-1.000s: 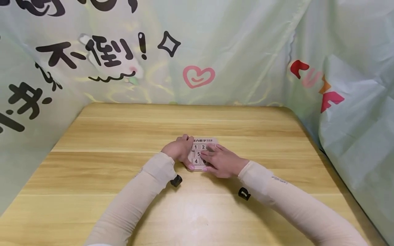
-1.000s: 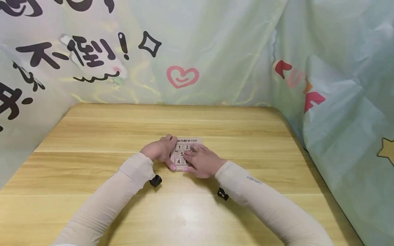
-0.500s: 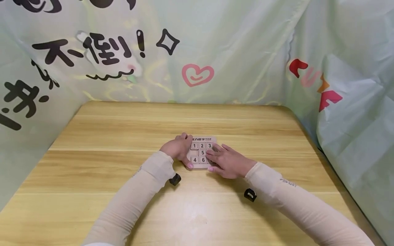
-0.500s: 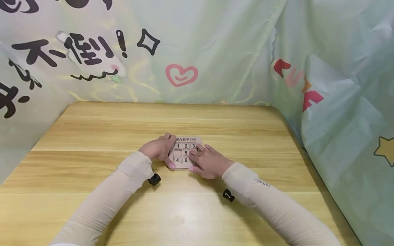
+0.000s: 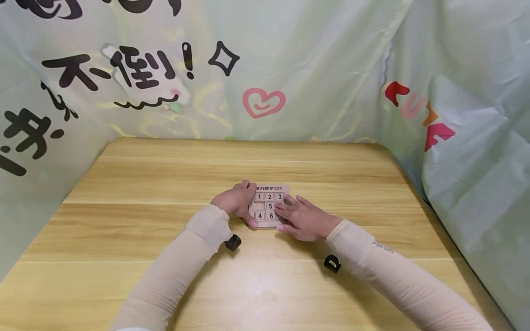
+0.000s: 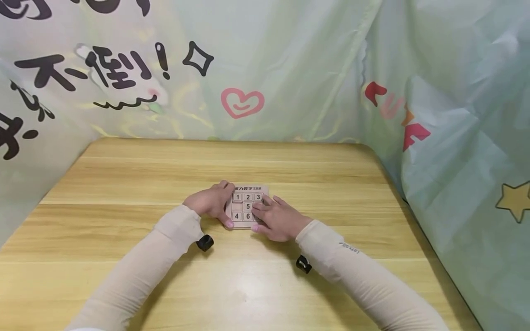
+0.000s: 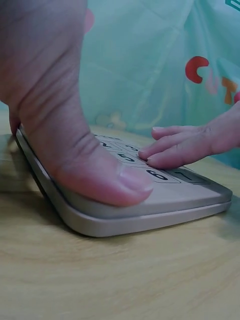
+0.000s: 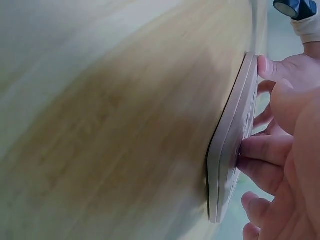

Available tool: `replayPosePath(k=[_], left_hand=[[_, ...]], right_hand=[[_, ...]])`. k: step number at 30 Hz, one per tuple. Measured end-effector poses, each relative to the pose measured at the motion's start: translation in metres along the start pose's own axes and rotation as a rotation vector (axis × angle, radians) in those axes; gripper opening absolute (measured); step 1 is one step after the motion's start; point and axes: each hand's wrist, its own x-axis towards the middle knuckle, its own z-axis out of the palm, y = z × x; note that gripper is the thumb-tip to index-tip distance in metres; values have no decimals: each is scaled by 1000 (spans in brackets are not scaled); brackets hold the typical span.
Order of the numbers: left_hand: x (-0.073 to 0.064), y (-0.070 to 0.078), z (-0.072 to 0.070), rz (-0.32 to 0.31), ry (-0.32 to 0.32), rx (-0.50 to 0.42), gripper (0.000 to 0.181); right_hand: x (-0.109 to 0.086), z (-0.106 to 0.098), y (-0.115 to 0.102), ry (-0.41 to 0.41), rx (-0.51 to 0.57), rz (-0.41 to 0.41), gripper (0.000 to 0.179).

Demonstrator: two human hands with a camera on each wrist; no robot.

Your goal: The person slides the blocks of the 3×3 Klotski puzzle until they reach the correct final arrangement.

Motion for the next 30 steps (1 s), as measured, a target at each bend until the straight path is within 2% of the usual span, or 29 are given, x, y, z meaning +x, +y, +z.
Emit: replayPosePath(k=[8,18,24,30], left_hand=[[-2,-3,-1,38,9,-10,101],[-4,-2,-1,48,10,18,100],[-4,0,-1,51,14,21,96],[-5,-1,-2,47,8,21,95]], right_hand=[[1,2,-2,8,1,13,57],[9,5,-22,10,-30,-101,58],[17,4,-21,26,-62,-88,58],[25,2,-17,29,-35,-72,58]])
